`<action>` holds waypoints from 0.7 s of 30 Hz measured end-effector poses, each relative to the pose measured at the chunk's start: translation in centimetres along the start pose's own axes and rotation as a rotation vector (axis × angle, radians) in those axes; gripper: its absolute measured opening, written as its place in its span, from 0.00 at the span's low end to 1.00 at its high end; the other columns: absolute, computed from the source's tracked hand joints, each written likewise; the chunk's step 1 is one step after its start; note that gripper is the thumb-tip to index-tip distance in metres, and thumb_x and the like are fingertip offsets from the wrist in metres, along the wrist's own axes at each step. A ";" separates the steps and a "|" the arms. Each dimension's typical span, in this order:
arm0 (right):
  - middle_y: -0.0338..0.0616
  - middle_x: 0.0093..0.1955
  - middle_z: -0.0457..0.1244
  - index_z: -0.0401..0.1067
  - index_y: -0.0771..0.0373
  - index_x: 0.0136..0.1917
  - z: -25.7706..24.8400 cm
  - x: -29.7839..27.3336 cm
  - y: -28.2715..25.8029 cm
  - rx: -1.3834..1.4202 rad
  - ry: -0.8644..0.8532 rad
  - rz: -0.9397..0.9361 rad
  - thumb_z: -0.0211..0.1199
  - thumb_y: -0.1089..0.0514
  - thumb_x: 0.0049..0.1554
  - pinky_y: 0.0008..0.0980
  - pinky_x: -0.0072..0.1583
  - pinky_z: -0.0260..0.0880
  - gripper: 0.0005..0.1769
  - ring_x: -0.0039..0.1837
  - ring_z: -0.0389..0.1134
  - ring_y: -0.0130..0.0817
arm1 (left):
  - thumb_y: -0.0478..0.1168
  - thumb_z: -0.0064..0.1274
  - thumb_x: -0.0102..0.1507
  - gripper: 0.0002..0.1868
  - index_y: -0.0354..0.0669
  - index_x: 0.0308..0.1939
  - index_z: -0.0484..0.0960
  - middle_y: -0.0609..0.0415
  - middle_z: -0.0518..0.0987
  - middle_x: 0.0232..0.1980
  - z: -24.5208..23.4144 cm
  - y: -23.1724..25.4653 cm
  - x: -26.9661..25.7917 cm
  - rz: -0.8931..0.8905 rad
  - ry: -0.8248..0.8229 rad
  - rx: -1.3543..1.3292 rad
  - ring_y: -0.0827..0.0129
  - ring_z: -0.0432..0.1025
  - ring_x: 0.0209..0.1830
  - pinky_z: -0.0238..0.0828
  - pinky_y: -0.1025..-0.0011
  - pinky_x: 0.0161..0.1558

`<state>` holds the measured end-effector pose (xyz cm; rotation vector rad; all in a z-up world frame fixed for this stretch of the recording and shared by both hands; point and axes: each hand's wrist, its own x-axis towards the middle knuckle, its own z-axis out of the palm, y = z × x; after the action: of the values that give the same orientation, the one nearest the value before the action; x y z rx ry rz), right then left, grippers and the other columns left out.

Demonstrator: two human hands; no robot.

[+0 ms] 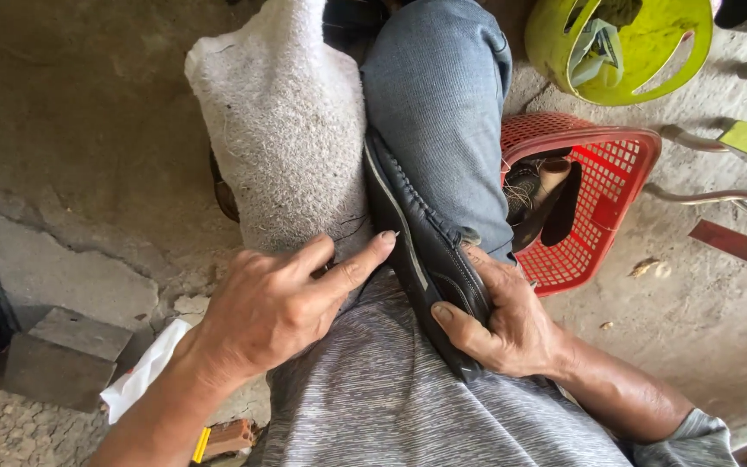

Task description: The person is sitting and repairing a black shoe by hand. They use a needle and thread to stitch the sole to the upper part of the shoe, repeatedly pulling the thread tight to secure the repair.

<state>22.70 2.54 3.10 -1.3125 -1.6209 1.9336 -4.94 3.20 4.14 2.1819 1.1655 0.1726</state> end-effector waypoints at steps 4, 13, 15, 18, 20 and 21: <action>0.36 0.36 0.51 0.63 0.61 0.41 0.1 0.1 0.0 -0.022 -0.009 0.020 0.57 0.50 0.60 0.34 0.39 0.52 0.13 0.36 0.52 0.31 | 0.31 0.47 0.61 0.33 0.56 0.71 0.76 0.60 0.65 0.32 -0.5 -0.2 0.5 0.102 -0.031 0.190 0.73 0.63 0.13 0.65 0.66 0.13; 0.38 0.36 0.52 0.63 0.61 0.41 -0.1 0.4 0.2 -0.054 0.014 -0.047 0.59 0.52 0.59 0.35 0.40 0.55 0.12 0.36 0.53 0.33 | 0.37 0.53 0.67 0.21 0.52 0.65 0.82 0.61 0.70 0.31 0.5 -0.4 1.7 0.010 0.014 -0.035 0.67 0.65 0.10 0.62 0.62 0.11; 0.39 0.36 0.51 0.63 0.62 0.42 -0.2 0.5 0.2 -0.040 -0.002 -0.064 0.59 0.53 0.59 0.35 0.39 0.54 0.12 0.36 0.52 0.33 | 0.34 0.54 0.67 0.19 0.47 0.63 0.83 0.59 0.70 0.32 0.6 -0.7 1.9 0.067 0.062 -0.050 0.70 0.66 0.11 0.63 0.65 0.10; 0.40 0.36 0.53 0.64 0.63 0.43 -0.3 0.7 0.1 -0.046 -0.030 -0.076 0.57 0.52 0.60 0.36 0.41 0.57 0.12 0.38 0.54 0.34 | 0.35 0.55 0.69 0.17 0.43 0.63 0.82 0.58 0.76 0.35 0.6 -1.5 1.8 0.102 0.073 -0.154 0.78 0.62 0.11 0.67 0.75 0.11; 0.43 0.42 0.58 0.66 0.66 0.49 -0.5 0.8 -0.3 -0.023 -0.067 -0.059 0.56 0.51 0.61 0.36 0.46 0.62 0.14 0.43 0.60 0.37 | 0.34 0.57 0.69 0.18 0.45 0.63 0.82 0.59 0.74 0.33 0.7 -1.8 1.1 0.105 0.087 -0.154 0.77 0.63 0.12 0.68 0.74 0.13; 0.46 0.47 0.63 0.68 0.68 0.55 -0.7 1.0 -0.5 0.005 -0.107 -0.037 0.55 0.50 0.62 0.37 0.51 0.68 0.19 0.47 0.66 0.39 | 0.33 0.60 0.68 0.19 0.46 0.63 0.82 0.61 0.72 0.31 0.7 -2.1 1.0 0.103 0.095 -0.158 0.76 0.64 0.13 0.70 0.73 0.15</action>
<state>22.52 3.85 3.12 -1.1866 -1.6771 2.0157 -5.54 4.45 2.17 2.1135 1.0539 0.4035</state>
